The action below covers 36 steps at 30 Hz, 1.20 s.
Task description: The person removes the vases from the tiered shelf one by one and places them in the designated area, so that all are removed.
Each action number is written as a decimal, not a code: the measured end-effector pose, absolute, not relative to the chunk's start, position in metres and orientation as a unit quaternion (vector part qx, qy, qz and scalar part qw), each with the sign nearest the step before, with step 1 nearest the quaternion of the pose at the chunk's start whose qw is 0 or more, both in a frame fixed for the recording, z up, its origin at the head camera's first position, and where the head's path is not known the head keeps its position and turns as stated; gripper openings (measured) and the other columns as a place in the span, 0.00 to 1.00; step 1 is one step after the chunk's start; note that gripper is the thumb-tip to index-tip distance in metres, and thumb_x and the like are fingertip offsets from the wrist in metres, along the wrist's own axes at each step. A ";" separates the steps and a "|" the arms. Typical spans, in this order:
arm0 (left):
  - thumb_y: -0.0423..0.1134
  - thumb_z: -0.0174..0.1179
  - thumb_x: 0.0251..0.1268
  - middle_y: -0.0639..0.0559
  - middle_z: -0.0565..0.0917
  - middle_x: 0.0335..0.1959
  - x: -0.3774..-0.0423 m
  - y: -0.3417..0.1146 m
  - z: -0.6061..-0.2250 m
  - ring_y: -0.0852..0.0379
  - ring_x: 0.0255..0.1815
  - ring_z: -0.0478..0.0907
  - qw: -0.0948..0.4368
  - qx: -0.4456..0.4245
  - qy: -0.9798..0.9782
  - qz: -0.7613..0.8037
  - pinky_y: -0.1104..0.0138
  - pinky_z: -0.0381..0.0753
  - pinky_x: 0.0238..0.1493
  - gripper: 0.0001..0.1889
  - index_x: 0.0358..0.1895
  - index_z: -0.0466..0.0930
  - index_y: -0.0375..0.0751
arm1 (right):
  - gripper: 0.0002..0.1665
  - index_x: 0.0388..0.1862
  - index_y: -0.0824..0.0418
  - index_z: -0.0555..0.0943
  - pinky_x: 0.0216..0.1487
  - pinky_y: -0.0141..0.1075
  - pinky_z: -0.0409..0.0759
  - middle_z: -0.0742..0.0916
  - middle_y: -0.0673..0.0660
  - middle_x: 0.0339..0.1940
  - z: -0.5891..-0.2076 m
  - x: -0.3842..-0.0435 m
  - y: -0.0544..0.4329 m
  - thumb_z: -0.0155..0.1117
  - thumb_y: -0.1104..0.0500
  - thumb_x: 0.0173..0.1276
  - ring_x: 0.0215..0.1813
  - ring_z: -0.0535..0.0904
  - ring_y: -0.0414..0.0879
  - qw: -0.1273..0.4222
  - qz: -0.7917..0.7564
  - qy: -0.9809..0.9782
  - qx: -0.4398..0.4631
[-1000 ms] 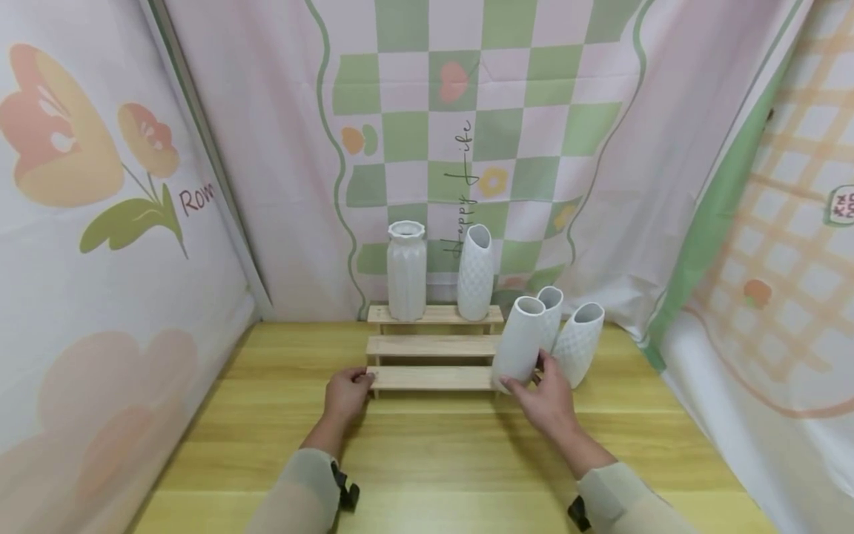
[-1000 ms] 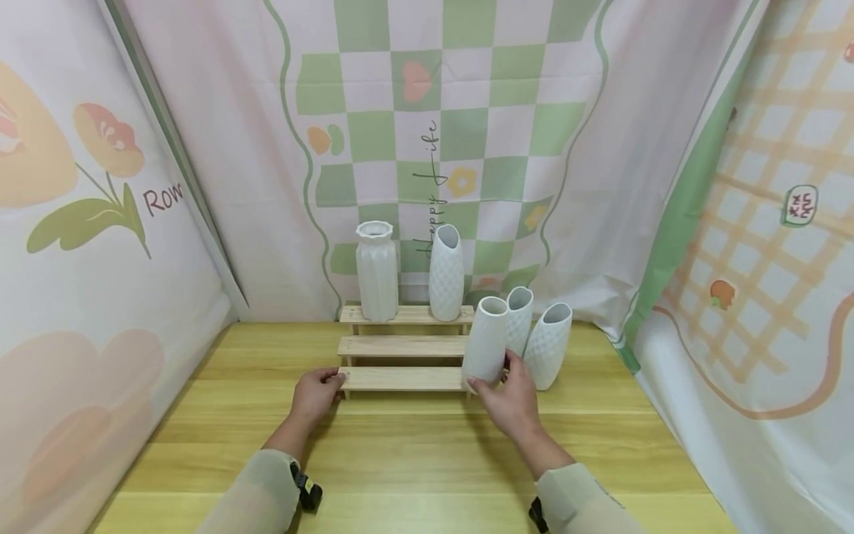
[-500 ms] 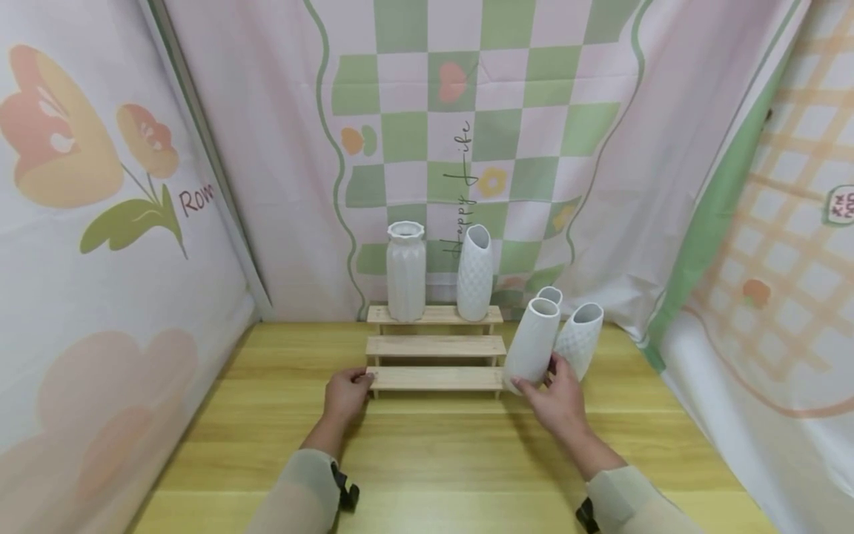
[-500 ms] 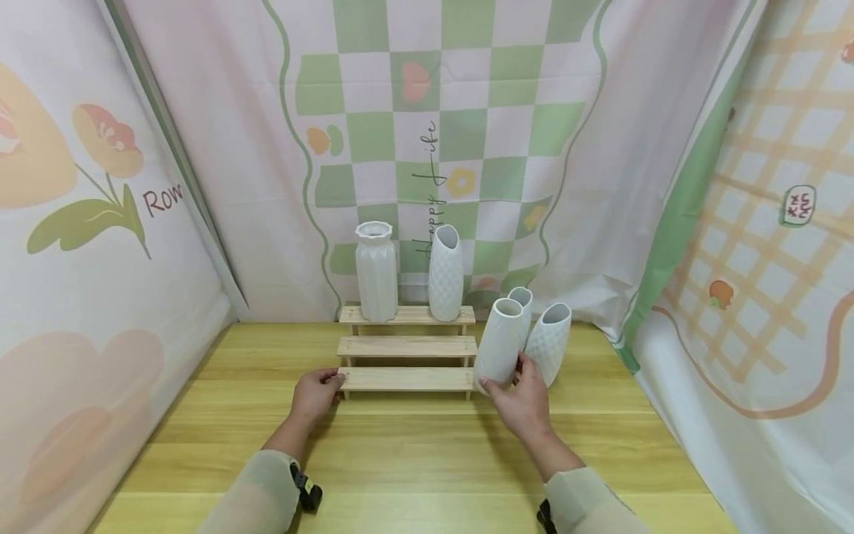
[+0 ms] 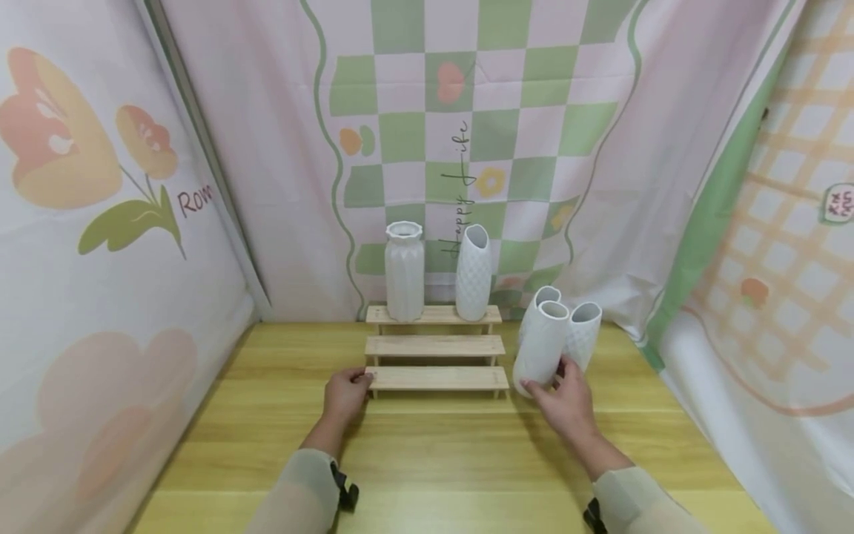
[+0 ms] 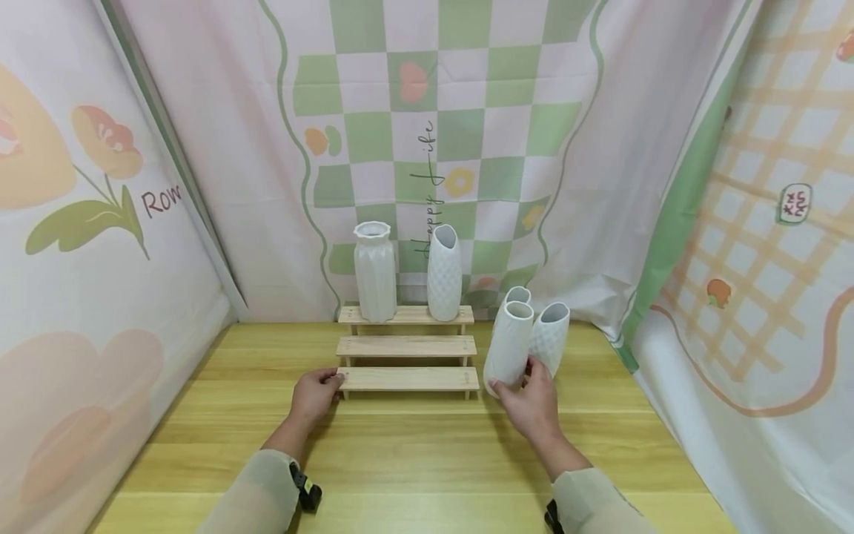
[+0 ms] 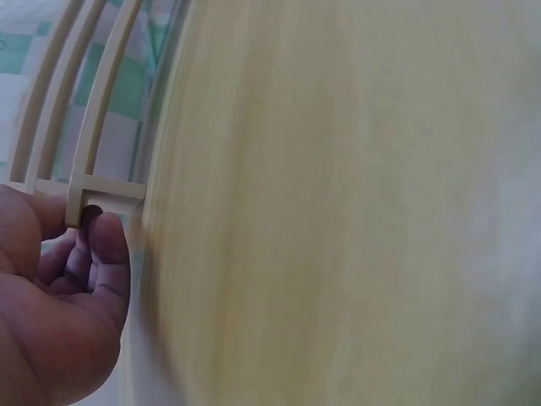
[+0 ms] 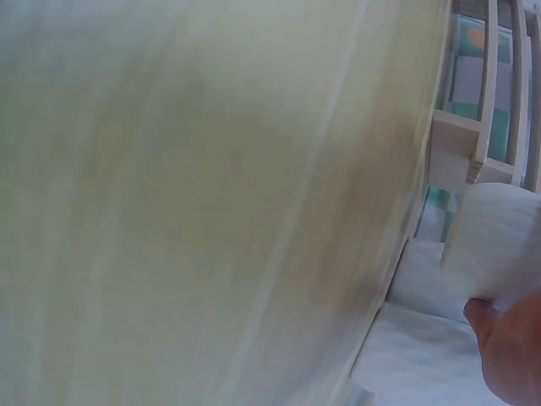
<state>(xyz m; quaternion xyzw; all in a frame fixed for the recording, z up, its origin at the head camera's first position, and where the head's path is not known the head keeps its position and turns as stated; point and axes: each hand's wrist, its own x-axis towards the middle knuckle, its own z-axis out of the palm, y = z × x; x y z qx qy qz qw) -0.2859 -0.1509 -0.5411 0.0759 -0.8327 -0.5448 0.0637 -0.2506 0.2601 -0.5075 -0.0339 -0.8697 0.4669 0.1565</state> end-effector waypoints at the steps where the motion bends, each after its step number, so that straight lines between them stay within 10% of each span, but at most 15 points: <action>1: 0.41 0.62 0.76 0.41 0.88 0.45 -0.286 -0.151 -0.541 0.53 0.38 0.85 0.064 0.076 -0.834 -0.543 0.58 0.86 0.42 0.19 0.60 0.83 0.30 | 0.57 0.79 0.72 0.57 0.67 0.61 0.74 0.71 0.76 0.73 -0.508 -0.251 0.260 0.81 0.54 0.62 0.71 0.71 0.72 0.156 0.465 -0.871 -0.033; 36: 0.41 0.63 0.75 0.43 0.88 0.43 -0.291 -0.154 -0.547 0.54 0.38 0.84 0.064 0.074 -0.839 -0.535 0.60 0.86 0.41 0.18 0.58 0.84 0.30 | 0.56 0.76 0.76 0.58 0.71 0.65 0.67 0.73 0.78 0.67 -0.516 -0.269 0.259 0.80 0.54 0.60 0.68 0.70 0.73 0.131 0.415 -0.899 -0.053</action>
